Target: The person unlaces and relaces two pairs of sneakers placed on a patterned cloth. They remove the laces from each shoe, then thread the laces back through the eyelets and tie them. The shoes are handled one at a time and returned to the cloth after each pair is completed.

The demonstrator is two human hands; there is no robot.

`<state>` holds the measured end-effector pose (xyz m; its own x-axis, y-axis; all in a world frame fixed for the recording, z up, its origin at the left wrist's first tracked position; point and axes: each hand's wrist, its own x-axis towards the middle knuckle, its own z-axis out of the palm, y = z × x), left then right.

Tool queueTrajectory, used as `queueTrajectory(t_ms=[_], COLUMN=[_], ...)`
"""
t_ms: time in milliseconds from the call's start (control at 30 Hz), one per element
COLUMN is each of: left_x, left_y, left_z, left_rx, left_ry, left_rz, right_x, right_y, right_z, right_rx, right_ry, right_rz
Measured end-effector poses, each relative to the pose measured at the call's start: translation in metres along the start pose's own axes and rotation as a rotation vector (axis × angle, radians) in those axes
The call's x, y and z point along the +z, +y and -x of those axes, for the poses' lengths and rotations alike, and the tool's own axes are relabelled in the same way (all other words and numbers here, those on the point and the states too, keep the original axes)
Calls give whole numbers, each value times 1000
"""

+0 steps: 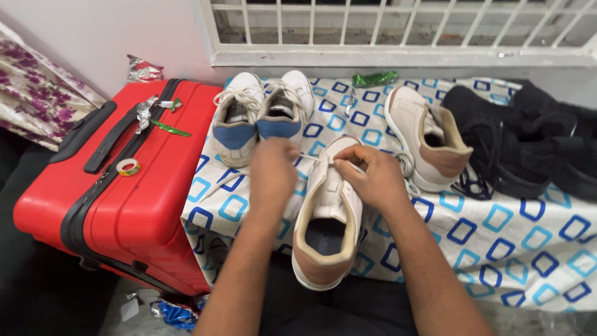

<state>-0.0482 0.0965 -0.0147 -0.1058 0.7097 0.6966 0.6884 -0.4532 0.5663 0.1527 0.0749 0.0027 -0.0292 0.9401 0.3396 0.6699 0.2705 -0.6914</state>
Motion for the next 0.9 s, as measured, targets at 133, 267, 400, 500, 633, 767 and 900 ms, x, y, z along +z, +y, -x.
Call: queueTrajectory(t_ms=[133, 267, 400, 500, 633, 767, 900], left_x=[-43, -55, -23, 0, 14, 14, 11], left_y=[-13, 13, 62, 79, 75, 64, 64], left_z=[-20, -10, 14, 21, 25, 29, 29], left_rx=[-152, 12, 123, 146, 167, 176, 139], left_ry=[99, 45, -300, -492, -497, -471, -503], left_rz=[-232, -249, 108, 73, -46, -14, -10], right_x=[-2, -3, 0, 0, -5, -24, -71], right_y=[-5, -4, 4, 11, 18, 21, 30], right_z=[-2, -3, -2, -4, -7, 0, 31], right_rx=[-25, 37, 43, -122, 4, 38, 64], right_ry=[11, -15, -20, 41, -59, -52, 90], right_rz=[28, 67, 68, 97, -165, -276, -186])
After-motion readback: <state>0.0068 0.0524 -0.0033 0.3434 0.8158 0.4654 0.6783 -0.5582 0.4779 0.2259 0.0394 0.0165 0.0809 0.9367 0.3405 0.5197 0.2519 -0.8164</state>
